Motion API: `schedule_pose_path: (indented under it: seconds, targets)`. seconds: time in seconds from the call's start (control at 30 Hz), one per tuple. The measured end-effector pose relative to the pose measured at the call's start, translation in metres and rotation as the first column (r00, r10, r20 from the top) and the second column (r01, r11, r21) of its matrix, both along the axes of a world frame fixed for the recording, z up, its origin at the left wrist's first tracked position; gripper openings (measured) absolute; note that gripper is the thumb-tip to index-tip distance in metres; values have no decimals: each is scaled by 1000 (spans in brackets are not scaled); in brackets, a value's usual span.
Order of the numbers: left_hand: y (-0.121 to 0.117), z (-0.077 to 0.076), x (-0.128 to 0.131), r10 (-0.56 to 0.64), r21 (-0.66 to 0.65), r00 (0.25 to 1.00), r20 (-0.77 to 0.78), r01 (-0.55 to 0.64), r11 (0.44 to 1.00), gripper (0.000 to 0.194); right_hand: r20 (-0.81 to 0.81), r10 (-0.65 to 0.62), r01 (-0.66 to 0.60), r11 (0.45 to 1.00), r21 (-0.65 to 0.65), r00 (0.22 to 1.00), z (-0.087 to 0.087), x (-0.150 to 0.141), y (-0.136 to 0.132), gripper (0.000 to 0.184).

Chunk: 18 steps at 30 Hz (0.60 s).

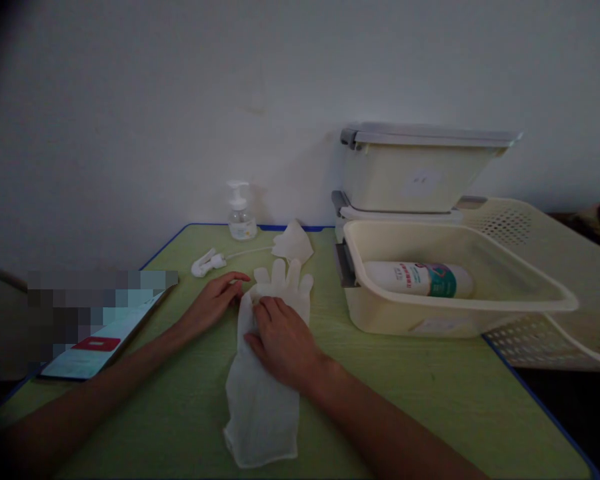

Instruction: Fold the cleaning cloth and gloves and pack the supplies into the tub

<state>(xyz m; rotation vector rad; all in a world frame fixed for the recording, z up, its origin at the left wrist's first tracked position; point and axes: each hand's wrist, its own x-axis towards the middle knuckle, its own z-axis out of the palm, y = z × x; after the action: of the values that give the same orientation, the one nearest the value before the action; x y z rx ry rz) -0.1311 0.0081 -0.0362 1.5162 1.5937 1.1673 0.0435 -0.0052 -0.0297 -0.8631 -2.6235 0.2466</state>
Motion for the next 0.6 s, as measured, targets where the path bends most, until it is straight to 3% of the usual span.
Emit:
schedule_pose_path:
  seconds: [0.27, 0.6]
  targets:
    - [-6, 11, 6, 102, -76, 965, 243, -86, 993, 22, -13, 21, -21, 1000, -8, 1000, -3, 0, 1, 34]
    - [-13, 19, 13, 185, -207, 903, 389, -110, 972, 26, -6, 11, -11, 1000, -30, 1000, -1, -1, 1, 34]
